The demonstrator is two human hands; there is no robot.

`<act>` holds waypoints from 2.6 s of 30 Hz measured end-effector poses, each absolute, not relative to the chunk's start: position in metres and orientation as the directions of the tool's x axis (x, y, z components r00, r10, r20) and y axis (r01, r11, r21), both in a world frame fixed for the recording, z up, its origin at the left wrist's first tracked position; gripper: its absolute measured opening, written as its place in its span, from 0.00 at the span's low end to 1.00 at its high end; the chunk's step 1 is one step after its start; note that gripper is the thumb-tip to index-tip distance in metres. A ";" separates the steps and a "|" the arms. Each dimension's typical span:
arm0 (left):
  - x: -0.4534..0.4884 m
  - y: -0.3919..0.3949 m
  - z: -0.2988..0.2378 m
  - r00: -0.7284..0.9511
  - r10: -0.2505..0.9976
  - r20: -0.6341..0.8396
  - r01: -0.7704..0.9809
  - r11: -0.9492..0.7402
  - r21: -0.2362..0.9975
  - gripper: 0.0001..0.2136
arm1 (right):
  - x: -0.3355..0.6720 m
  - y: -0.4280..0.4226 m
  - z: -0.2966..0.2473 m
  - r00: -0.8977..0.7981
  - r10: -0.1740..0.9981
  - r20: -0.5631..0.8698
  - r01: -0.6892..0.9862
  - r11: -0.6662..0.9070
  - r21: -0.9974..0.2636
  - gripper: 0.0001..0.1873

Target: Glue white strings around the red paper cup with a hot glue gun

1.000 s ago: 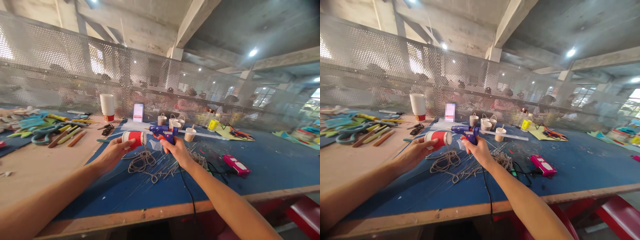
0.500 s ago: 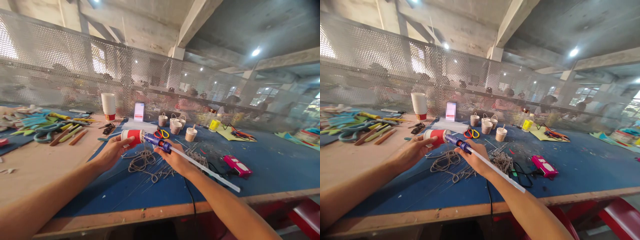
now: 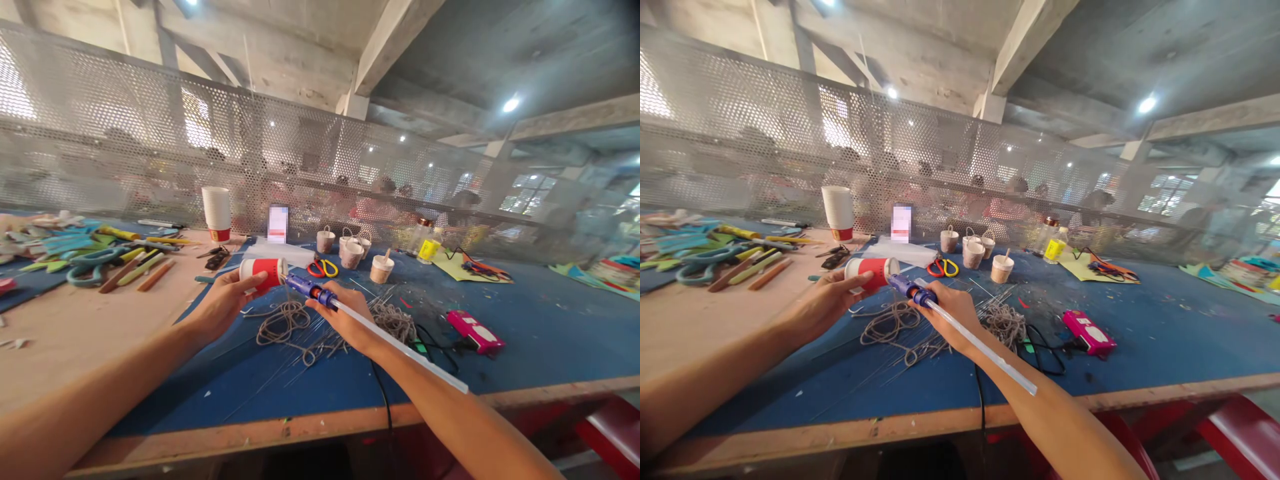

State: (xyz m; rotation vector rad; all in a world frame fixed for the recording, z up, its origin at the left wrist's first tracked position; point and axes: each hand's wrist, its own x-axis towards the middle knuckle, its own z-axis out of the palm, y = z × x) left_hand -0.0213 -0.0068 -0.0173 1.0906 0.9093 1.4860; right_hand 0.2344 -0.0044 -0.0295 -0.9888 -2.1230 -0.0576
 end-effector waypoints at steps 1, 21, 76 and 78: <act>-0.022 -0.006 -0.018 -0.050 0.984 0.168 -0.296 -0.176 0.939 0.12 | 0.235 -0.003 -0.030 -0.397 0.633 0.665 0.675 0.692 -0.256 0.18; -0.021 -0.008 -0.016 -0.046 0.982 0.181 -0.266 -0.187 0.946 0.13 | 0.236 -0.006 -0.028 -0.415 0.640 0.647 0.697 0.681 -0.226 0.18; -0.018 -0.012 -0.014 0.011 0.982 0.191 -0.253 -0.182 0.950 0.15 | 0.237 0.000 -0.033 -0.370 0.638 0.676 0.754 0.631 -0.183 0.19; -0.018 -0.012 -0.015 0.006 0.981 0.193 -0.244 -0.186 0.952 0.15 | 0.237 0.000 -0.033 -0.368 0.639 0.675 0.756 0.629 -0.184 0.19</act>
